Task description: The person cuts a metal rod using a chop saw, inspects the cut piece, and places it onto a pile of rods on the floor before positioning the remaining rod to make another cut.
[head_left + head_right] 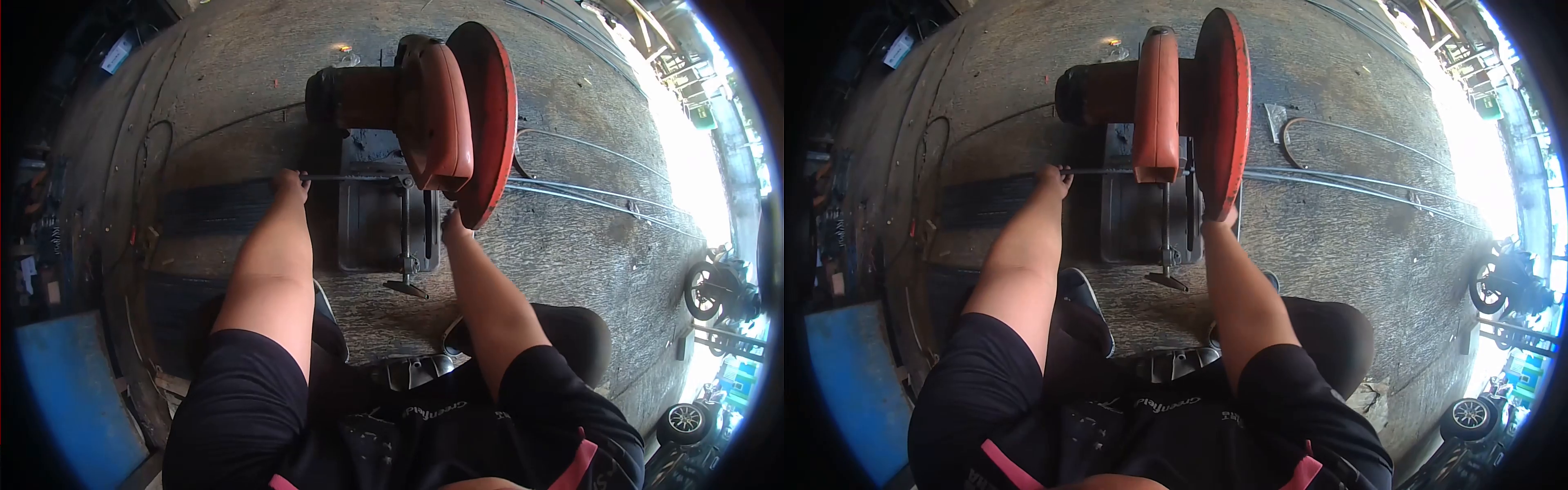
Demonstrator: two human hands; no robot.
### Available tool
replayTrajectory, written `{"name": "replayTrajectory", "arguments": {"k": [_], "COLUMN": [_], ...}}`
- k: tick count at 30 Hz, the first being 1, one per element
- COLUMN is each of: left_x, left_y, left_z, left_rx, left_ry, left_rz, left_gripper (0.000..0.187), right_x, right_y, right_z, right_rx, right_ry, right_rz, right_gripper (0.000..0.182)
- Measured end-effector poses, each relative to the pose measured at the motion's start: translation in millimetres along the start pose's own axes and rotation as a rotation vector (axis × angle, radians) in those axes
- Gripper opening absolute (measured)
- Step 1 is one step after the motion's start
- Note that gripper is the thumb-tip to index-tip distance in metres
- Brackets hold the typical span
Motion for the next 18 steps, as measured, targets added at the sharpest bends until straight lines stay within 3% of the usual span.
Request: {"name": "replayTrajectory", "arguments": {"k": [4,7,15,18], "left_x": [8,14,20,17], "left_y": [-15,-16,4,3], "left_z": [4,0,7,3], "left_rx": [0.058,0.052,0.028,0.078], "left_ry": [0.049,0.067,0.153,0.102], "left_rz": [0.058,0.082,0.110,0.169], "left_gripper": [0.015,0.015,0.015,0.016], "right_x": [-15,69,49,12], "right_y": [13,41,73,81], "right_z": [9,45,84,82], "right_rx": [0.025,0.040,0.115,0.130], "right_ry": [-0.019,-0.027,-0.095,-0.123], "right_rz": [-0.002,-0.007,0.012,0.042], "right_gripper": [0.029,0.027,0.020,0.018]}}
Point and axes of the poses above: each hand's wrist, its own z-axis towards the middle knuckle, its own x-axis out of the palm, y = z × x, the point moved 8 cm from there along z, towards the middle knuckle, and after that the axes turned 14 degrees about x, right-handed, at the moved point
